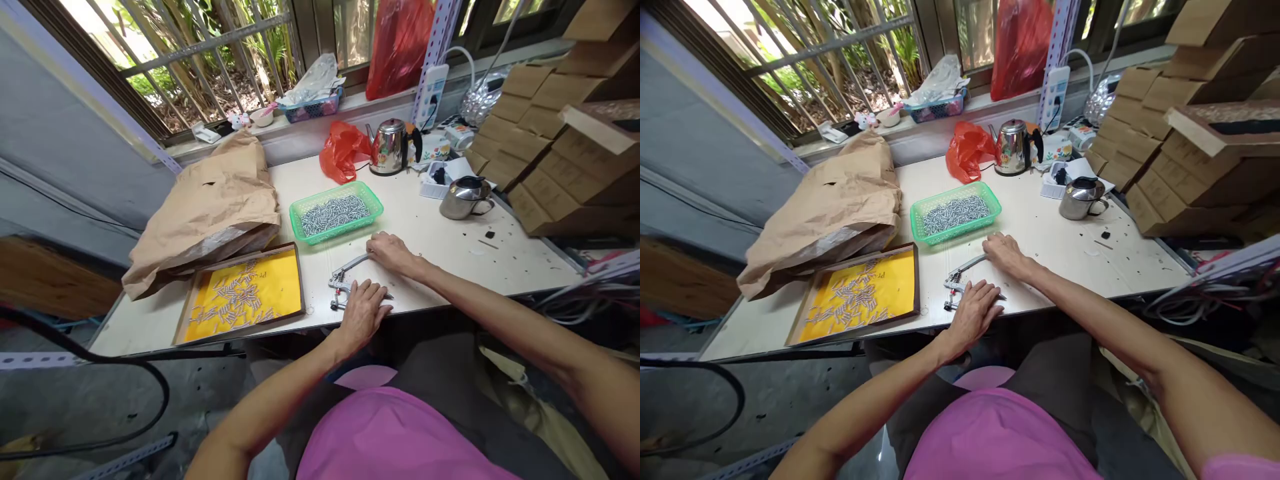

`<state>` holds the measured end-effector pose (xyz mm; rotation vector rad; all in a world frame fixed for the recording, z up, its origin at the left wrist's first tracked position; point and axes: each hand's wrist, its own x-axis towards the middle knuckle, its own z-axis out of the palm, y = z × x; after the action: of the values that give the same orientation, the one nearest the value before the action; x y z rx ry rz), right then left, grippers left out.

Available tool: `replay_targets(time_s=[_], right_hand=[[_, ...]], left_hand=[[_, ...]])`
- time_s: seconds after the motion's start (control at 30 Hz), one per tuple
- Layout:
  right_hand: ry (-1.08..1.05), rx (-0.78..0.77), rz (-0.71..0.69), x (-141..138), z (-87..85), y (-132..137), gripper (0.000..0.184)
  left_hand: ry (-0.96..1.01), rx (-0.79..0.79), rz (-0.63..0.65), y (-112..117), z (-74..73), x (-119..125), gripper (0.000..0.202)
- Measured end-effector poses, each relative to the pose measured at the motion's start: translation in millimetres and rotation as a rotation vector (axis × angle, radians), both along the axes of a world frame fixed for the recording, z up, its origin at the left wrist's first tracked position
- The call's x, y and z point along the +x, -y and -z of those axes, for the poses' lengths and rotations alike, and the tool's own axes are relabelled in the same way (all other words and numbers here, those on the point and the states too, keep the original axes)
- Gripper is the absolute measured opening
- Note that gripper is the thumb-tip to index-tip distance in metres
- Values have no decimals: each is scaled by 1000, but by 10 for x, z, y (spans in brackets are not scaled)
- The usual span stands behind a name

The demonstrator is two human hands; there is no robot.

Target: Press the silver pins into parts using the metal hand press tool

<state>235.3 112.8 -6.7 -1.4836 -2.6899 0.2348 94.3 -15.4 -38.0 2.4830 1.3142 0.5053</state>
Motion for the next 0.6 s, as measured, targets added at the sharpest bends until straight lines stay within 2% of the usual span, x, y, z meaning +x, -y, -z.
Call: replay_targets(time_s=[0.07,0.17,0.27,0.4,0.47,0.53,0.6], right_hand=[[-5,27,-175,-173,-81,117,20],[-23,22,-550,-476,-140,344,16],[28,54,-723,-703,-77,485,10],[22,119,-734,-835,100,504,12],[-45,110,-715,-856,130,500,12],[-170,108,-666,-859,76,495,14],[-322,152,-568,-857,-61,455,16]], left_hand=[[27,8,3,3,26,-1,36],[46,-11,1,25,100,-10,39],[44,-30,11,55,185,-24,42],[54,-28,31,74,266,-16,42],[51,-36,36,100,258,-13,41],[54,-16,59,158,198,-56,38],[63,49,76,241,87,-200,32]])
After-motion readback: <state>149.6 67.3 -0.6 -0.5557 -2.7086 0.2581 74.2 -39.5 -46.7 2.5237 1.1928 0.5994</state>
